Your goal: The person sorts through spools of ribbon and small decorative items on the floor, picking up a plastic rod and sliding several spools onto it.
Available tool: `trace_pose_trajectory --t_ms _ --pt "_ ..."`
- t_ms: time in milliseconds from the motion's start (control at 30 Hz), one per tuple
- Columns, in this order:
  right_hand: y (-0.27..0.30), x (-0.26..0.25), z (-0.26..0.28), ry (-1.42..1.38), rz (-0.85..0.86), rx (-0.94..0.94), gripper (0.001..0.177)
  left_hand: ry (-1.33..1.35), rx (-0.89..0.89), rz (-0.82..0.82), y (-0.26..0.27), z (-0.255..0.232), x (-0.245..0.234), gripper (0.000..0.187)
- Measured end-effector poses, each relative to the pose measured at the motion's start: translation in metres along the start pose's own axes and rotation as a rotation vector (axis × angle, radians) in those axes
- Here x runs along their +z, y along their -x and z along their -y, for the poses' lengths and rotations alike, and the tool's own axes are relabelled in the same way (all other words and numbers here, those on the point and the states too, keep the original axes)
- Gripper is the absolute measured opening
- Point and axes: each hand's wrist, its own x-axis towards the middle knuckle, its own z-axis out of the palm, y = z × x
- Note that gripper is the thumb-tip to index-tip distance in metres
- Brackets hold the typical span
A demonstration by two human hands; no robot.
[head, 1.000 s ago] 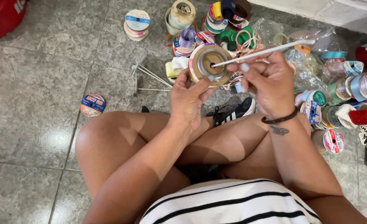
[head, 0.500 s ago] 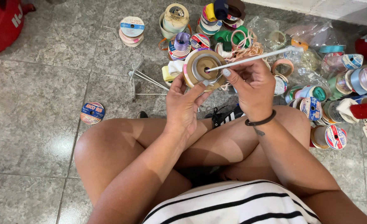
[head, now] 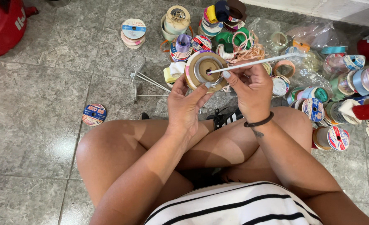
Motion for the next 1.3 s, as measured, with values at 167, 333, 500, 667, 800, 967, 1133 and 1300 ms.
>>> trace_pose_trajectory --t_ms 167,333,500,667,800,967,1133,1300 --pt "-0.002 0.004 0.007 -0.084 0.006 0.078 0.022 -0.008 0.023 0.013 0.001 0.002 0.000 0.067" --pt "-0.003 0.009 0.013 -0.123 0.003 0.141 0.022 -0.054 0.065 0.029 0.006 0.000 0.004 0.067" --pt "-0.003 0.006 0.004 -0.115 -0.043 0.099 0.022 -0.110 0.085 0.043 0.004 0.003 0.000 0.069" --pt "-0.003 0.008 0.009 -0.098 -0.061 0.061 0.022 -0.116 0.095 0.050 0.000 0.007 -0.002 0.069" --pt "-0.001 0.012 0.013 -0.056 -0.050 0.033 0.021 -0.112 0.100 0.048 -0.003 0.007 -0.005 0.070" --pt "0.002 0.013 0.014 -0.085 -0.033 0.070 0.020 -0.102 0.105 0.037 -0.004 0.009 -0.004 0.070" --pt "0.003 0.014 0.018 -0.081 -0.032 0.082 0.019 -0.120 0.106 0.030 -0.002 0.008 -0.004 0.070" --pt "0.008 0.015 0.016 -0.067 -0.064 0.103 0.020 -0.128 0.111 0.038 0.000 0.006 -0.002 0.069"
